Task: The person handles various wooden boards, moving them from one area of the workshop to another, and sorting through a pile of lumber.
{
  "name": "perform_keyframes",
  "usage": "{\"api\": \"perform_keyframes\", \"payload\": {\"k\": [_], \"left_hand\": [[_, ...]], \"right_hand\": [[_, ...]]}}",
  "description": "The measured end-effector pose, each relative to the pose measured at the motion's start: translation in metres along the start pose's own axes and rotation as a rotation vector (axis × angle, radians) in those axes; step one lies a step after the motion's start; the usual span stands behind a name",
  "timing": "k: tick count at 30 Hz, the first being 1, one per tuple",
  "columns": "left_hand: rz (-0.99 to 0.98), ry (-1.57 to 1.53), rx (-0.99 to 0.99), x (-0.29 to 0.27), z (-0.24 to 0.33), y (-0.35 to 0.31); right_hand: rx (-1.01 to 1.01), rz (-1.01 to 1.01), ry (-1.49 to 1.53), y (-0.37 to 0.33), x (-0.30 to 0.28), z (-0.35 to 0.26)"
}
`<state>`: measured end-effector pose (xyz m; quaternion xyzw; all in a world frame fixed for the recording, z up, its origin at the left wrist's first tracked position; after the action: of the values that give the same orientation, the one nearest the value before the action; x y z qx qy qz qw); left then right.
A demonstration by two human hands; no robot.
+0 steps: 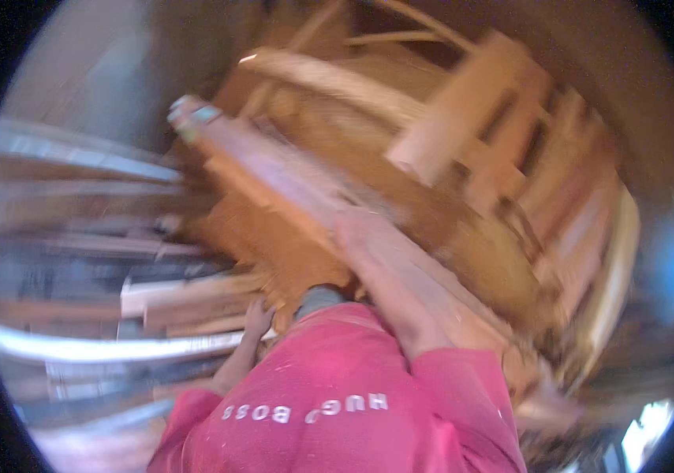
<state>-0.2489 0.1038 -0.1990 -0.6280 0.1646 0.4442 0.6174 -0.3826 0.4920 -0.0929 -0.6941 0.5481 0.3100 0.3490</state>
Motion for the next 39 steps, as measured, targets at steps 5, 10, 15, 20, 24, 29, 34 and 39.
{"api": "perform_keyframes", "payload": {"k": [5, 10, 15, 20, 24, 29, 34, 39], "left_hand": [[-0.135, -0.111, 0.168, 0.055, -0.026, 0.001], [-0.256, -0.149, 0.313, 0.05, 0.094, 0.036], [-0.306, 0.098, 0.091, 0.007, 0.239, -0.008], [-0.346, 0.054, 0.116, 0.055, 0.247, -0.016], [-0.396, 0.199, 0.178, 0.124, 0.213, -0.036], [-0.397, 0.375, 0.231, 0.152, 0.243, -0.113], [-0.322, 0.314, 0.34, 0.146, 0.306, -0.168], [-0.289, 0.3, 0.43, 0.141, 0.395, -0.235]], "right_hand": [[-0.015, 0.072, 0.076, -0.02, 0.02, 0.01], [0.054, 0.435, 0.291, -0.139, 0.008, 0.1], [0.401, 0.748, 0.231, -0.31, -0.027, 0.185], [0.81, 1.399, 0.323, -0.496, -0.075, 0.273], [1.026, 1.684, 0.684, -0.608, -0.089, 0.363], [1.138, 1.755, 1.306, -0.639, -0.108, 0.435], [0.822, 1.79, 1.7, -0.622, -0.114, 0.461], [0.69, 1.7, 1.81, -0.634, -0.093, 0.482]]}}
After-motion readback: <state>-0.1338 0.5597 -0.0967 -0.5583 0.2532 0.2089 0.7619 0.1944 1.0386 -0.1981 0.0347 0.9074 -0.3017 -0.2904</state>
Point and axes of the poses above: each hand's wrist, its own y-axis towards the middle knuckle, its own x-axis out of the palm, z = x × y, the point moved 5 cm from there along y, towards the middle knuckle, and after that the axes turned 14 degrees about -x, right-handed, at the moved point
